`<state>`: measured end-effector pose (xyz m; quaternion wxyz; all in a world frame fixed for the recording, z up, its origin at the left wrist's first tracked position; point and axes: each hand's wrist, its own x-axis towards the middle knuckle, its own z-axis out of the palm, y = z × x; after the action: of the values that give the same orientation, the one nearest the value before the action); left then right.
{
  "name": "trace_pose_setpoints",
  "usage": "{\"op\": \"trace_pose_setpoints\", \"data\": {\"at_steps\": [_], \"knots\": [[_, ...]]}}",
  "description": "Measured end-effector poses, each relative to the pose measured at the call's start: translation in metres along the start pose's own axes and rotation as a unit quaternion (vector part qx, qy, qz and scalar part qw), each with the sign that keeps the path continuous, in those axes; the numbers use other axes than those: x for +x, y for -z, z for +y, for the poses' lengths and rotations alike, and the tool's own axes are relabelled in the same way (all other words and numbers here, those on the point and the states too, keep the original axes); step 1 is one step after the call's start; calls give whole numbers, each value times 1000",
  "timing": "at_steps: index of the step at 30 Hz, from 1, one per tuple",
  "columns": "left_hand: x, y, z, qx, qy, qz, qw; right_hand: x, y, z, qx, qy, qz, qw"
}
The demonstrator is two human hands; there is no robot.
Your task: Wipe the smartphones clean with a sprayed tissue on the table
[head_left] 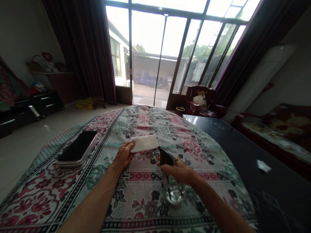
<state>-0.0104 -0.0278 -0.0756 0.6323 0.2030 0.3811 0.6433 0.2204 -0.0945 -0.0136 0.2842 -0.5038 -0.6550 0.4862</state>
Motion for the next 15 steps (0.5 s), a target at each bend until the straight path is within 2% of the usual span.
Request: {"op": "trace_pose_setpoints", "data": {"at_steps": [4, 7, 15], "knots": [[-1, 0, 1, -16, 3, 4, 1000, -2, 12, 0, -8, 4, 13, 1000], [0, 0, 2, -27, 1, 12, 1000, -3, 16, -2, -16, -18, 6, 1000], [4, 4, 0, -33, 2, 8, 999, -7, 16, -5, -22, -35, -18, 999]]}}
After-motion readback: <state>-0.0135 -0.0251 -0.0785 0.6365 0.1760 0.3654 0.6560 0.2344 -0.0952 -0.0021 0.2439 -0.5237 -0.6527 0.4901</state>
